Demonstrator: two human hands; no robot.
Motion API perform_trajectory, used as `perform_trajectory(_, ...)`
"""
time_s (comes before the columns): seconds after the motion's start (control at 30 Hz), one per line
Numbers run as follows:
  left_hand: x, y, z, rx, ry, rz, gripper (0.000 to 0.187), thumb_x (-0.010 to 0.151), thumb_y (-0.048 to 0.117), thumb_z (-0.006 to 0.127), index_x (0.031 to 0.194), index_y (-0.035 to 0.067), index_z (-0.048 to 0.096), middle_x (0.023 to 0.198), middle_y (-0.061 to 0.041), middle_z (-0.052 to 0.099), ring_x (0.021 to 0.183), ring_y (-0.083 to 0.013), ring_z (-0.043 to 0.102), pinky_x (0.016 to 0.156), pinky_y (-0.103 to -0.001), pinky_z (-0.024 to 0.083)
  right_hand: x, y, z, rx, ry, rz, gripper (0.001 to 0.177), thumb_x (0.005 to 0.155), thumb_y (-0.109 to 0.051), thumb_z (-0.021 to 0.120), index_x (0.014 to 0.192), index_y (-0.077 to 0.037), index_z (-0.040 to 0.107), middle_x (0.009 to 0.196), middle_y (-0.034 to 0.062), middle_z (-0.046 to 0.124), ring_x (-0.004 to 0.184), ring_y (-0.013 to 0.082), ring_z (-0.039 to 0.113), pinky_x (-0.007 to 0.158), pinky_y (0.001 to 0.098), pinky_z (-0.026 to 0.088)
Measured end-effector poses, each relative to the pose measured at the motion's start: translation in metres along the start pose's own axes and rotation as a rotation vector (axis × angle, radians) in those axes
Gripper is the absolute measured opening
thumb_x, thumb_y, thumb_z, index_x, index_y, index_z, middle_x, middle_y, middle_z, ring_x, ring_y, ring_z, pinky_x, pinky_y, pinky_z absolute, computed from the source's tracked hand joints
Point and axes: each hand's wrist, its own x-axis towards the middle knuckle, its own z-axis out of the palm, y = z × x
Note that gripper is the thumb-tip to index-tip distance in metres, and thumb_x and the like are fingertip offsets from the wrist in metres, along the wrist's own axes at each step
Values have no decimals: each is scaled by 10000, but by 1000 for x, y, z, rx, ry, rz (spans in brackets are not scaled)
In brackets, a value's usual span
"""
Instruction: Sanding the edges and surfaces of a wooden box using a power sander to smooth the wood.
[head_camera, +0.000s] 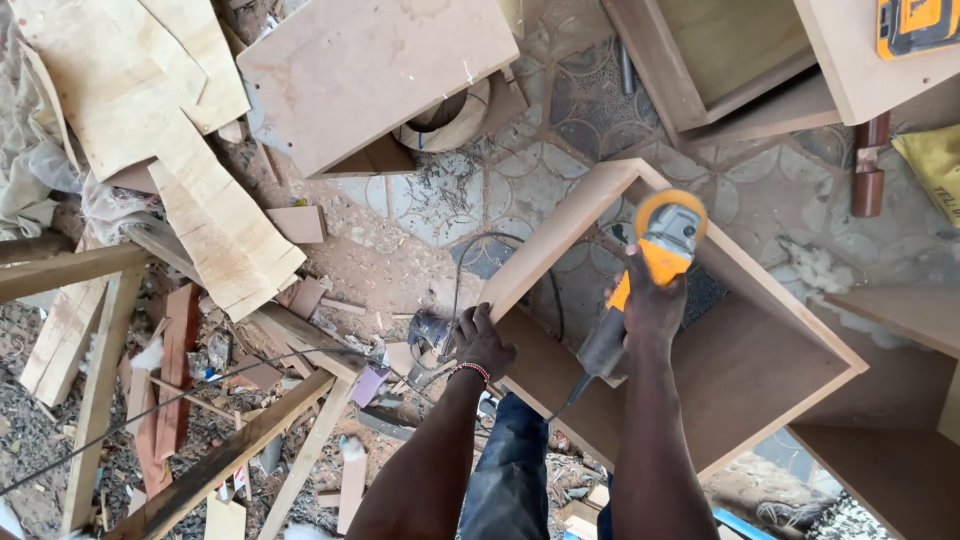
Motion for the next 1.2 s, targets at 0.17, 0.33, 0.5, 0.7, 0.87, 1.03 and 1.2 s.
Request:
perform_trajectory(0.17, 4, -4, 8, 3, 19, -2, 1131, 914, 485, 843, 1805, 258, 186, 1819, -145, 192, 1714, -547, 262, 1472, -603, 278, 7, -31, 35, 13, -71, 16, 603, 1036, -497, 976, 1373, -95, 679, 913, 98, 801, 715, 218, 827, 679, 385, 747)
perform_trajectory(0.33, -3, 2, -5, -2, 3, 19, 1131, 918, 464, 855, 1812, 245, 198, 1826, -154, 211, 1715, -559, 283, 1476, -621, 274, 24, -35, 30, 21, -97, 18, 602, 1027, -514, 987, 1344, -109, 675, 867, 90, 790, 647, 209, 811, 687, 370, 739)
perform_trajectory(0.5, 0, -1, -4, 7, 12, -5, 1136, 926, 479, 868, 1807, 274, 180, 1824, -145, 203, 1727, -559, 262, 1489, -612, 253, 29, -6, -13, 26, 50, 53, 627, 1026, -538, 999, 1362, -109, 690, 908, 120, 822, 687, 237, 840, 693, 393, 751)
perform_trajectory(0.7, 1, -3, -4, -8, 6, -33, 1146, 923, 468, 876, 1806, 320, 160, 1827, -113, 154, 1727, -528, 236, 1447, -676, 340, 42, 31, -96, 135, 206, 109, 549, 1008, -499, 1043, 1258, -122, 733, 847, 158, 827, 628, 296, 843, 642, 451, 758)
perform_trajectory(0.87, 17, -19, 14, 31, 24, 14, 1182, 885, 511, 914, 1788, 279, 188, 1818, -141, 189, 1735, -516, 257, 1487, -602, 276, 26, 33, -163, 220, 382, 147, 526, 992, -494, 1058, 1249, -131, 777, 895, 171, 846, 672, 315, 873, 633, 471, 797)
perform_trajectory(1.03, 16, -19, 13, 69, 19, 26, 1222, 885, 548, 914, 1797, 257, 155, 1818, -148, 184, 1770, -461, 217, 1498, -547, 195, 55, 90, -234, 335, 506, 106, 594, 967, -460, 1108, 1299, -160, 717, 958, 156, 859, 714, 274, 926, 662, 487, 858)
perform_trajectory(1.2, 6, -3, 2, 51, -12, -32, 1165, 921, 499, 880, 1812, 285, 161, 1832, -147, 196, 1734, -498, 267, 1483, -595, 235, 45, 63, -152, 189, 388, 83, 669, 1035, -472, 1075, 1399, -121, 638, 859, 133, 834, 637, 301, 871, 549, 497, 780)
